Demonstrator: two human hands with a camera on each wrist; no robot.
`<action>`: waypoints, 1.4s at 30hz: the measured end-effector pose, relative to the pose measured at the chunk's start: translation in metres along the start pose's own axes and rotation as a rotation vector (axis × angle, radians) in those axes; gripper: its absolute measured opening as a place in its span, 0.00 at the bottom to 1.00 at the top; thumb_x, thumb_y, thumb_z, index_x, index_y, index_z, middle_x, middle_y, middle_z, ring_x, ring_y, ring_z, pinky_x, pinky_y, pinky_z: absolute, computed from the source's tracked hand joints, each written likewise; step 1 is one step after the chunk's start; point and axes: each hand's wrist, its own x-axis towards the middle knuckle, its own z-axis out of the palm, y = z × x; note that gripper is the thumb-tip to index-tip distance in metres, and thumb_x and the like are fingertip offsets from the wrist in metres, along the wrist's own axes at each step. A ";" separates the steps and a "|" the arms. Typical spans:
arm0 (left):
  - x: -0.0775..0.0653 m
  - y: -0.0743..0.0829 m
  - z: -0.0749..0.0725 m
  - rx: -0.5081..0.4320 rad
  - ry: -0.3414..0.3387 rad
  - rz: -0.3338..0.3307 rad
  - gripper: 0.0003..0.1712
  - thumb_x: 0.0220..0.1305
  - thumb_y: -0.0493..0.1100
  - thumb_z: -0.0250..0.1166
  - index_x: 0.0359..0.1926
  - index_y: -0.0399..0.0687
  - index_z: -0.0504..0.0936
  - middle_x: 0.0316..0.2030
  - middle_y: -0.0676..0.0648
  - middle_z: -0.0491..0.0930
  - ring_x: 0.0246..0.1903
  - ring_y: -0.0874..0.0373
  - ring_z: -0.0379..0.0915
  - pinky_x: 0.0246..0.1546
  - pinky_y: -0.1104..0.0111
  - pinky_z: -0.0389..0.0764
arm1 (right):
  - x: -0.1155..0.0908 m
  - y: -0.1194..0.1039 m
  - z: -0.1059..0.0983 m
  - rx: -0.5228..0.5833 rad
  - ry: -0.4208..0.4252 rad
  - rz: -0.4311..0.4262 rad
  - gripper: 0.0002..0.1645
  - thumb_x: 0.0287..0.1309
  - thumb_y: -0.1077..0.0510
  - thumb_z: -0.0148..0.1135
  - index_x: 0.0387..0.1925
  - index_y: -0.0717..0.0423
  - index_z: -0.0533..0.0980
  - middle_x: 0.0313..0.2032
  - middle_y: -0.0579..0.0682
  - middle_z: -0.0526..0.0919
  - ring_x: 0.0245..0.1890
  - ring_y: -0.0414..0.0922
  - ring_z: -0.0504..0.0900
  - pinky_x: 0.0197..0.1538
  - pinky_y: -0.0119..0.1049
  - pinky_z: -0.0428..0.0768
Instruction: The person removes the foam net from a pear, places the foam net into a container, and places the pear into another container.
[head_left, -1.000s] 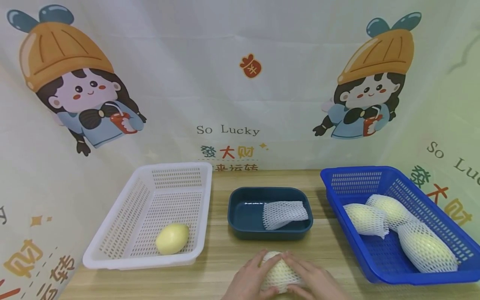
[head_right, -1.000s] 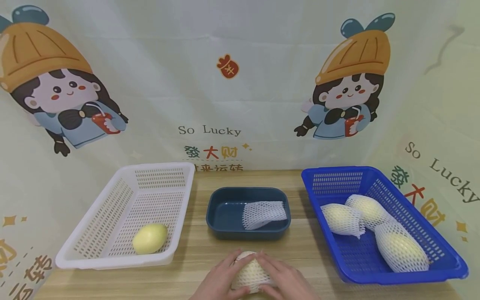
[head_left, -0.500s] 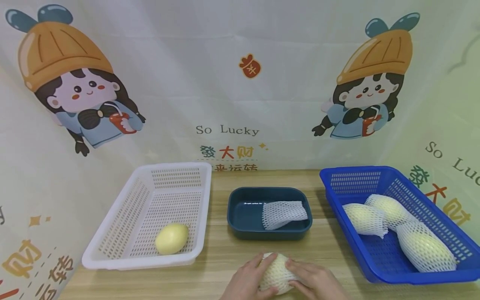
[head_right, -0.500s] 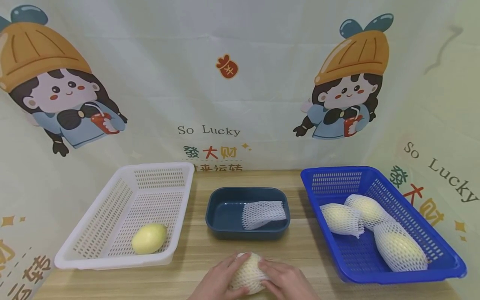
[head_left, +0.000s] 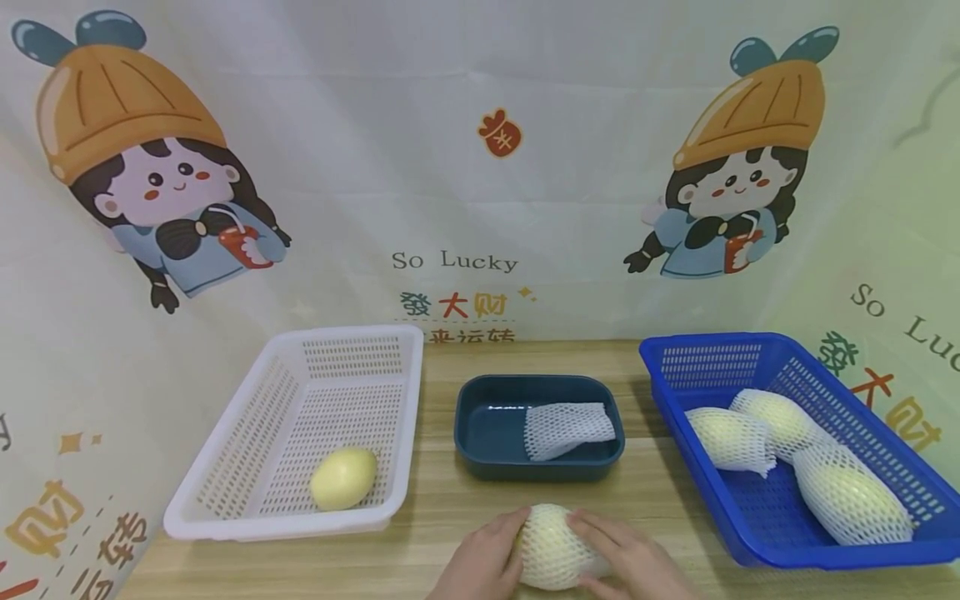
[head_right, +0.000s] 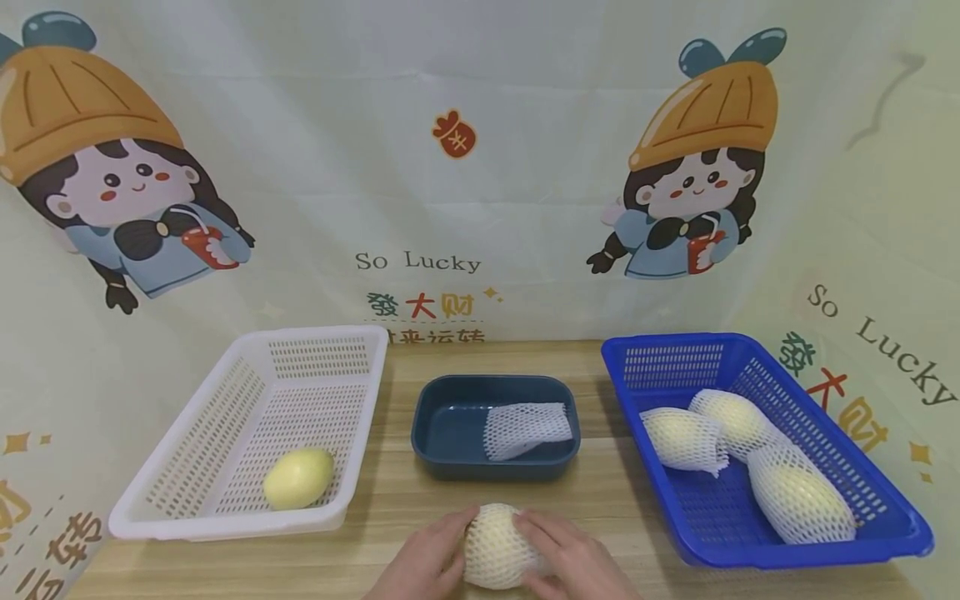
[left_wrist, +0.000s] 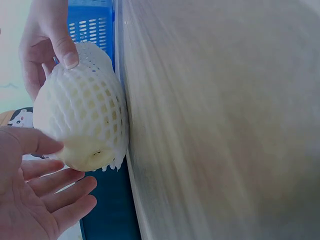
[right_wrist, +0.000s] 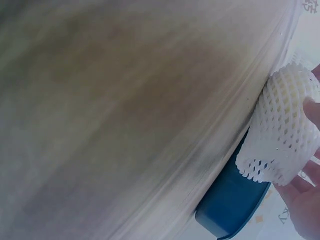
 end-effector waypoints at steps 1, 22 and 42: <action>0.000 -0.001 0.001 0.002 0.003 0.013 0.27 0.50 0.37 0.60 0.54 0.34 0.69 0.46 0.41 0.74 0.46 0.52 0.71 0.45 0.64 0.72 | 0.000 0.000 0.000 0.004 -0.017 0.006 0.35 0.48 0.45 0.62 0.56 0.58 0.67 0.52 0.55 0.71 0.46 0.49 0.74 0.39 0.40 0.77; 0.011 0.006 0.012 -0.029 -0.081 0.040 0.48 0.41 0.47 0.70 0.63 0.40 0.57 0.55 0.42 0.66 0.52 0.50 0.64 0.50 0.61 0.68 | 0.002 0.003 0.005 0.040 0.168 -0.152 0.22 0.60 0.50 0.51 0.48 0.61 0.75 0.46 0.54 0.77 0.42 0.46 0.78 0.41 0.31 0.76; 0.008 0.007 0.011 0.108 0.032 0.082 0.48 0.34 0.49 0.70 0.59 0.38 0.63 0.49 0.43 0.72 0.44 0.52 0.71 0.42 0.65 0.74 | -0.001 0.003 -0.001 0.073 0.163 -0.112 0.24 0.65 0.52 0.37 0.45 0.59 0.77 0.43 0.53 0.79 0.40 0.45 0.79 0.39 0.30 0.76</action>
